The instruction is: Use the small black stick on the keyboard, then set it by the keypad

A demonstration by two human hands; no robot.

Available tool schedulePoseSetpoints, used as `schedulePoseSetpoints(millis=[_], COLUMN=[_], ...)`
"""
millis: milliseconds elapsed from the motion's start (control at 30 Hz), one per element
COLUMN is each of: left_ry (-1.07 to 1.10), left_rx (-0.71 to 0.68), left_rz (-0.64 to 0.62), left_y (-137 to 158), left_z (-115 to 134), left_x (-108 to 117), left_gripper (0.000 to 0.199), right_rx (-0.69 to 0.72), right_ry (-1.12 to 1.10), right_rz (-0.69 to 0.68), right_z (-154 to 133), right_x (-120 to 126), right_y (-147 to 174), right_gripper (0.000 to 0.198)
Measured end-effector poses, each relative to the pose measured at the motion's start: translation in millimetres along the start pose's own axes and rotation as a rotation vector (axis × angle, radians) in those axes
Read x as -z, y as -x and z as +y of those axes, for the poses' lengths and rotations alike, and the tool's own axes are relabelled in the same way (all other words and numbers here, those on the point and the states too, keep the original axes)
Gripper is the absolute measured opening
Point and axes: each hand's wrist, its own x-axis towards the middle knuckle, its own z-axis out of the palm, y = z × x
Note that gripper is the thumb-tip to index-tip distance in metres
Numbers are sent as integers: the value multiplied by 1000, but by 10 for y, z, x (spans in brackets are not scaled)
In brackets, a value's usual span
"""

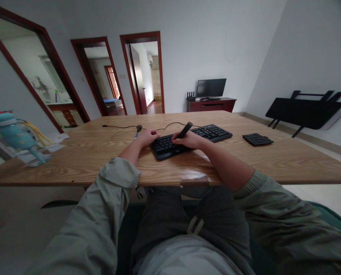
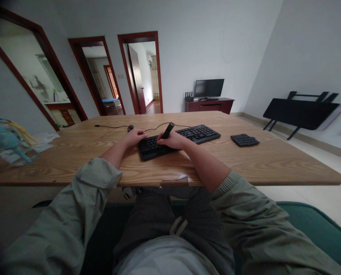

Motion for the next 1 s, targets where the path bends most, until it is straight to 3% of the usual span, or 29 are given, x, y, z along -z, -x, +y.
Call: schedulePoseSetpoints(millis=[367, 600, 733, 900, 1000], left_ry=[45, 6, 46, 30, 56], left_rx=[-200, -213, -207, -206, -188], left_rz=[-293, -361, -369, -388, -380], left_y=[246, 209, 204, 202, 196], left_z=[464, 478, 473, 457, 437], left_x=[105, 29, 51, 39, 22], left_gripper=[28, 23, 19, 19, 17], right_rx=[1, 7, -17, -154, -203], right_ry=[-114, -177, -322, -790, -847], right_rz=[18, 37, 156, 364, 468], right_z=[-24, 25, -65, -204, -203], right_x=[-123, -135, -152, -337, -483], right_y=[-167, -174, -209, -358, -422], right_gripper=[9, 10, 18, 28, 29])
